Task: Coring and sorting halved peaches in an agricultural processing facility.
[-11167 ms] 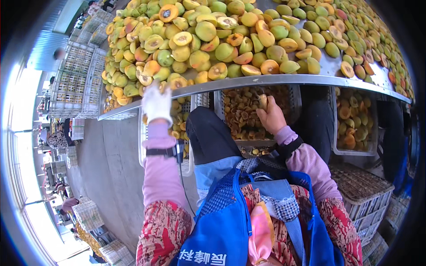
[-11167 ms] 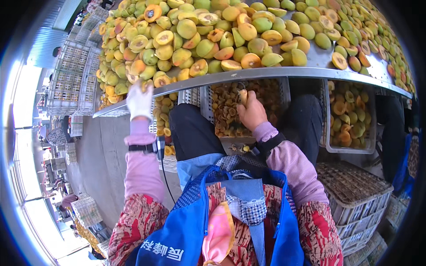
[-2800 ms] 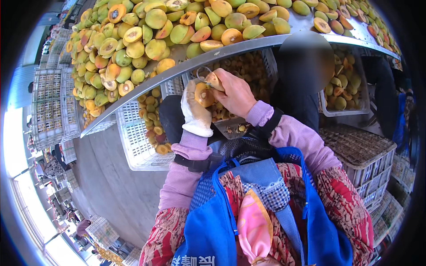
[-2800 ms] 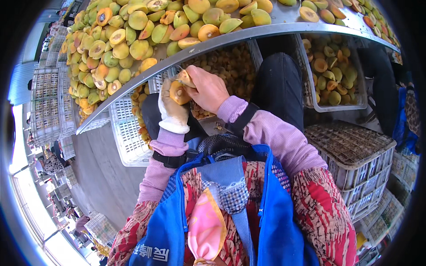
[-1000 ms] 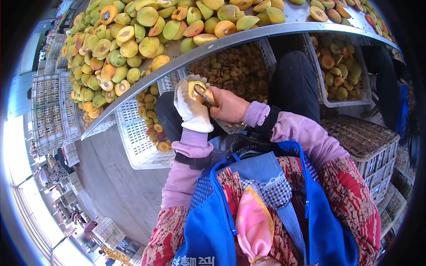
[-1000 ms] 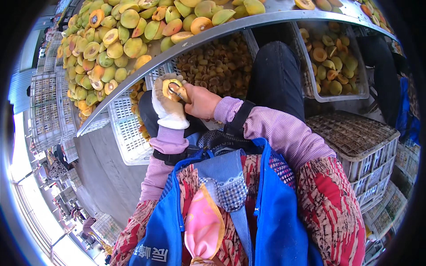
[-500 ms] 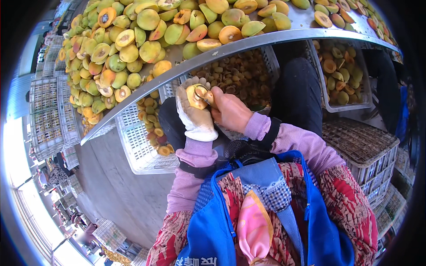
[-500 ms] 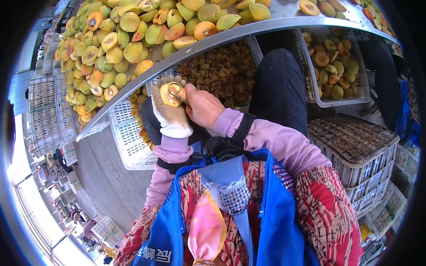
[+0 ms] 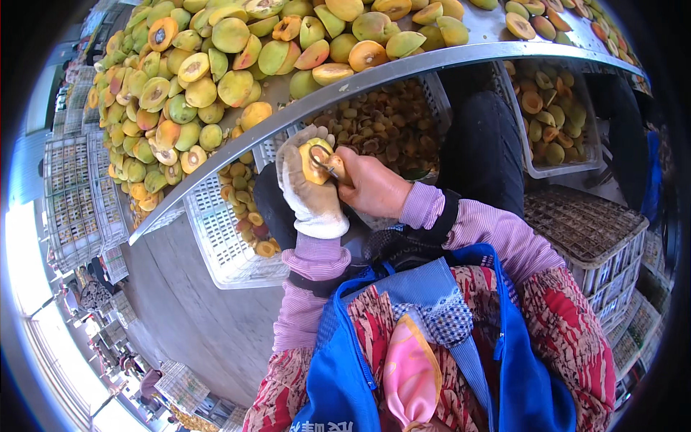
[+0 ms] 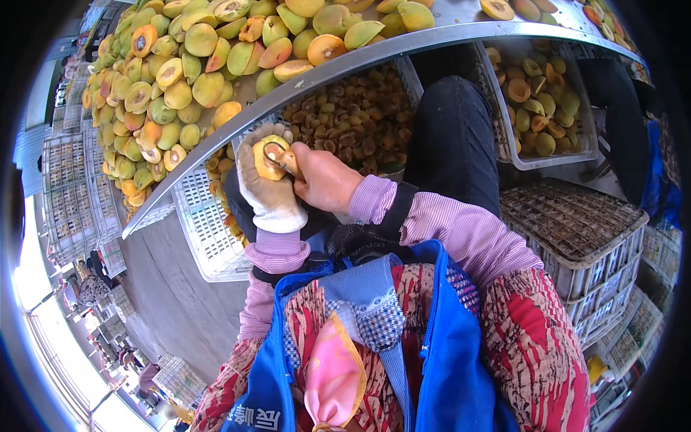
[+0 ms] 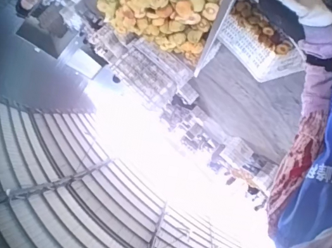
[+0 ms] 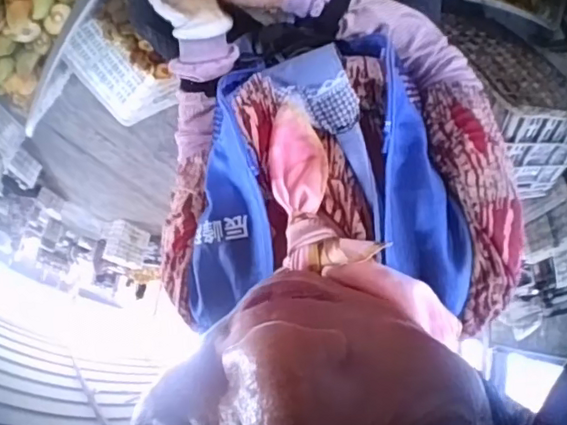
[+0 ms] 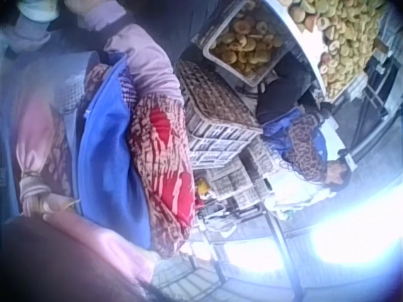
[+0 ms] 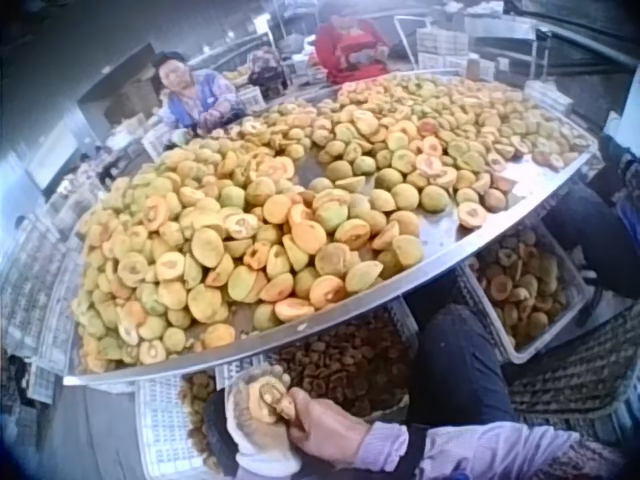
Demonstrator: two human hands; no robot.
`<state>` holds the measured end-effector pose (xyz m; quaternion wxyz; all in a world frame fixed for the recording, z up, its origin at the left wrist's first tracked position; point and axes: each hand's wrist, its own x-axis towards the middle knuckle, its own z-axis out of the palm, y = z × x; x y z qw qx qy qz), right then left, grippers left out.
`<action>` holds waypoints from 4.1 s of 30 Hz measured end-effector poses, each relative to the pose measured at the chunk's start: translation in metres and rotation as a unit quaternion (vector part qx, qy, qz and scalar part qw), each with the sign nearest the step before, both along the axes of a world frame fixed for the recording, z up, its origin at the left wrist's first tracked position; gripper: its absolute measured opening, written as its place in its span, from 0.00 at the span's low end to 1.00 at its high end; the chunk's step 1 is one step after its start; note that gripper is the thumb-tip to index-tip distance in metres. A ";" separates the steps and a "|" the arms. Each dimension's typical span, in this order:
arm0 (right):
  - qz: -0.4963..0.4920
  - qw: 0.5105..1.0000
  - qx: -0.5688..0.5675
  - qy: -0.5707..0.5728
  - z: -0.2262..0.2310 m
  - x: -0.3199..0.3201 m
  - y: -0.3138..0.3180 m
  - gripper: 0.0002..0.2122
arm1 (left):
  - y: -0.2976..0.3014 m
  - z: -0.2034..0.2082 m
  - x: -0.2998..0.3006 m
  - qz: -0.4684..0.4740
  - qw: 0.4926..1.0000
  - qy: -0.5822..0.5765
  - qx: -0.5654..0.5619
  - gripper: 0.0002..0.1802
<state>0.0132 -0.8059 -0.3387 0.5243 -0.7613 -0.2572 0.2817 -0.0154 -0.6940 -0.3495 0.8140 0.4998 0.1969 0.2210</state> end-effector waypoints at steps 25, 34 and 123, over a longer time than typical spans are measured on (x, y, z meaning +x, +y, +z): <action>0.108 0.984 0.016 0.140 -0.009 0.006 -0.012 0.11 | 0.021 0.016 -0.003 -0.163 0.981 0.088 0.048 0.18; 0.164 0.932 0.006 0.322 -0.004 0.011 -0.023 0.10 | 0.036 0.018 -0.004 -0.309 0.943 0.120 0.004 0.14; 0.229 0.890 -0.353 -0.173 -0.193 0.005 -0.023 0.16 | 0.164 0.061 0.014 0.078 0.689 0.320 0.645 0.22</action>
